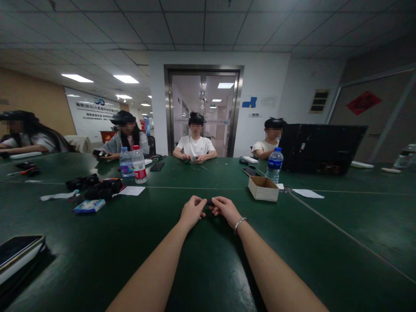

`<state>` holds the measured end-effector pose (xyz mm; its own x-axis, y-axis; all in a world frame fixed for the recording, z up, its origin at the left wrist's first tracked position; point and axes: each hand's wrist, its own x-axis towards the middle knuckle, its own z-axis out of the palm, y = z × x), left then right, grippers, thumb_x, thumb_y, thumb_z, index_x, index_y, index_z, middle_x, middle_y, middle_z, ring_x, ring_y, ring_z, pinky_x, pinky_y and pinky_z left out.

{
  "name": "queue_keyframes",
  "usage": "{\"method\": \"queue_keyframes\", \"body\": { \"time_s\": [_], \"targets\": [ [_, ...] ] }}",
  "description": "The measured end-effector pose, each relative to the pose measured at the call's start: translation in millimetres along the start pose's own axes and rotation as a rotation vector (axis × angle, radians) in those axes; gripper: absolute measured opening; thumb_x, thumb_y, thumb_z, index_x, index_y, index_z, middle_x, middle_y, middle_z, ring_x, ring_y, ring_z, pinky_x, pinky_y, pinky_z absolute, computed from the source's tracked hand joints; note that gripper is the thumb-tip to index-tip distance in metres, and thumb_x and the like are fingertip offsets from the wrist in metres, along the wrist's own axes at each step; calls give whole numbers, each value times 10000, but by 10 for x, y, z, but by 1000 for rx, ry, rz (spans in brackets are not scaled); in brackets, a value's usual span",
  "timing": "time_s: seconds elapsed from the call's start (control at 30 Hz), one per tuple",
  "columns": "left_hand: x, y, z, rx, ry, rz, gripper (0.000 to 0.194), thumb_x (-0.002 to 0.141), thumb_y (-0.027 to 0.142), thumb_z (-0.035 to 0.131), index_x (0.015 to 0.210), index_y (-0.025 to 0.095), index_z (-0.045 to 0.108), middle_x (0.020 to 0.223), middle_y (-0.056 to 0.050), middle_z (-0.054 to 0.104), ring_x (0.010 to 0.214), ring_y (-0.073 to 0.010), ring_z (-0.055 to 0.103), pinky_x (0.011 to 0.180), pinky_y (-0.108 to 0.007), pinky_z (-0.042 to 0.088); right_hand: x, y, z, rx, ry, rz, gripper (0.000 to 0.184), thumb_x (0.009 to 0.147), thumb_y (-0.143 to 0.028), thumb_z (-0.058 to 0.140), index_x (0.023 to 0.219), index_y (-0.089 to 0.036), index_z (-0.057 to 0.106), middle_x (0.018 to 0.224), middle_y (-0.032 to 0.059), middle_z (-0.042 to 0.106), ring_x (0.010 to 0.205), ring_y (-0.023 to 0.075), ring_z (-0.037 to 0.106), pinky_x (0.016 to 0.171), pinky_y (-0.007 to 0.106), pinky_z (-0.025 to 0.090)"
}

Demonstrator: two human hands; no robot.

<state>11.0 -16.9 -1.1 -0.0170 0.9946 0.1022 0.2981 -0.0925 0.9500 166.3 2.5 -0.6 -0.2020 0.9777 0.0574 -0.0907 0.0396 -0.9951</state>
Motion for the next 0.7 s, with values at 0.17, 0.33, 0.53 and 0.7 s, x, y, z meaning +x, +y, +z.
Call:
{"method": "queue_keyframes", "body": {
  "time_s": [0.17,0.33,0.53,0.7],
  "targets": [
    [-20,27,-14,75,-36,-12,426,835,521,374,815,144,572,753,-59,612,554,-132,591,423,-182,382,3,0,1,-5,-9,0,94,843,-183,577,822,-93,596,617,43,613,473,83,560,434,137,459],
    [2,-25,-7,61,-30,0,261,809,418,477,851,170,546,815,-48,613,588,-114,584,437,-160,378,7,-3,-8,-2,-13,7,105,834,-198,591,823,-93,596,622,45,614,476,85,561,437,141,462],
    [26,-39,14,2,-22,-1,304,812,458,456,896,175,528,878,-55,599,582,-117,591,427,-170,394,13,9,-4,-1,-13,-3,111,826,-202,599,823,-92,591,611,46,615,468,86,558,427,141,454],
    [35,-38,21,49,-40,-11,386,834,487,392,817,143,566,784,-64,613,572,-127,585,423,-176,392,10,13,3,18,-23,-18,144,810,-233,623,792,-94,591,591,35,605,449,81,548,415,141,446]
  ]
}}
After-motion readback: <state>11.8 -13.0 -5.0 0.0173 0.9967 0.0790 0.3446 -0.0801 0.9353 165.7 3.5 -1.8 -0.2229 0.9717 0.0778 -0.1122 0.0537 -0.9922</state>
